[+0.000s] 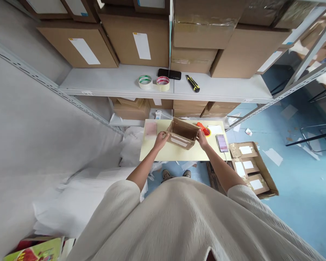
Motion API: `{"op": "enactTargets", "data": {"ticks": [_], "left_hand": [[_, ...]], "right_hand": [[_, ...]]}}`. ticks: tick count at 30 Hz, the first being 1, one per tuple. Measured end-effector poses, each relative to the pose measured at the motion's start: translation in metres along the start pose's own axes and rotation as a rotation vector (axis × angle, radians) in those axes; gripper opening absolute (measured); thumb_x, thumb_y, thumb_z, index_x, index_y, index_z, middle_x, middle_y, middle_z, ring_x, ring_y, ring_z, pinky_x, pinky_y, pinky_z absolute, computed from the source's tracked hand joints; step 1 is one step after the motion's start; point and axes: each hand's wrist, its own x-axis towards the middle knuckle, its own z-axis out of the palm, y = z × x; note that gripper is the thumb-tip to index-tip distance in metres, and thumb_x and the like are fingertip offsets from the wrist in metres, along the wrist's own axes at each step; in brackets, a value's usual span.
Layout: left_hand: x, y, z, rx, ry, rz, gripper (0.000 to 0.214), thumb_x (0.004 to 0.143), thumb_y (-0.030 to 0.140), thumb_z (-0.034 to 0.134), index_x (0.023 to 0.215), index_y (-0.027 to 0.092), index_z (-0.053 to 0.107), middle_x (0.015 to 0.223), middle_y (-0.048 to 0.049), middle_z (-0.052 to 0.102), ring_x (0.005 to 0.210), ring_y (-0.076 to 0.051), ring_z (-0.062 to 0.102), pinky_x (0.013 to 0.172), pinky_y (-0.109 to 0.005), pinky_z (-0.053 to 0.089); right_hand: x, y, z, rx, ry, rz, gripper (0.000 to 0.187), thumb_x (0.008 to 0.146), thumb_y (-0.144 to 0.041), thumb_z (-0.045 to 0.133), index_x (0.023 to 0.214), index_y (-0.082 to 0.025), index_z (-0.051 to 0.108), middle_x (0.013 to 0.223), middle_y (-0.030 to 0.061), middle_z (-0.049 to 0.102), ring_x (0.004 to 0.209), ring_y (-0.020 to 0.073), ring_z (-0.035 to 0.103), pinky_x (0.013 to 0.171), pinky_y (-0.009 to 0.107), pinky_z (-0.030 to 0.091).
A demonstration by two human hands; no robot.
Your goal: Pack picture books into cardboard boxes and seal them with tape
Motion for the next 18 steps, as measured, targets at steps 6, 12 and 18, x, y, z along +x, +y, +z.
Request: {"op": "enactTargets", "data": {"ticks": [6,12,18], "left_hand": [[-0.018,0.005,-0.002,-0.022,-0.095,0.144,0.078,0.096,0.052,0.08,0.163,0.026,0.051,0.161,-0.018,0.06,0.128,-0.028,0.071,0.106,-0.043,0.061],[-0.03,0.008,-0.009,0.189,-0.193,0.294,0.078,0.096,0.053,0.08,0.166,0.028,0.056,0.157,-0.0157,0.056,0.13,-0.028,0.067,0.114,-0.043,0.058],[-0.032,0.013,-0.01,0.277,-0.193,0.264,0.062,0.096,0.056,0.081,0.15,0.028,0.072,0.146,-0.0128,0.055,0.145,-0.033,0.059,0.125,-0.044,0.052]], "right_hand": [[0.009,0.003,0.0,0.276,0.102,0.061,0.051,0.075,-0.06,0.081,0.111,-0.036,0.054,0.11,-0.0001,0.067,0.102,0.0232,0.068,0.088,0.04,0.062],[0.01,-0.001,-0.008,0.206,0.014,0.02,0.06,0.059,-0.048,0.099,0.097,-0.03,0.056,0.096,-0.0018,0.067,0.082,0.0194,0.065,0.074,0.036,0.06],[0.009,-0.012,-0.018,-0.002,-0.046,0.002,0.061,0.055,-0.063,0.105,0.089,-0.027,0.07,0.095,0.0045,0.075,0.091,0.0267,0.074,0.087,0.044,0.064]]}}
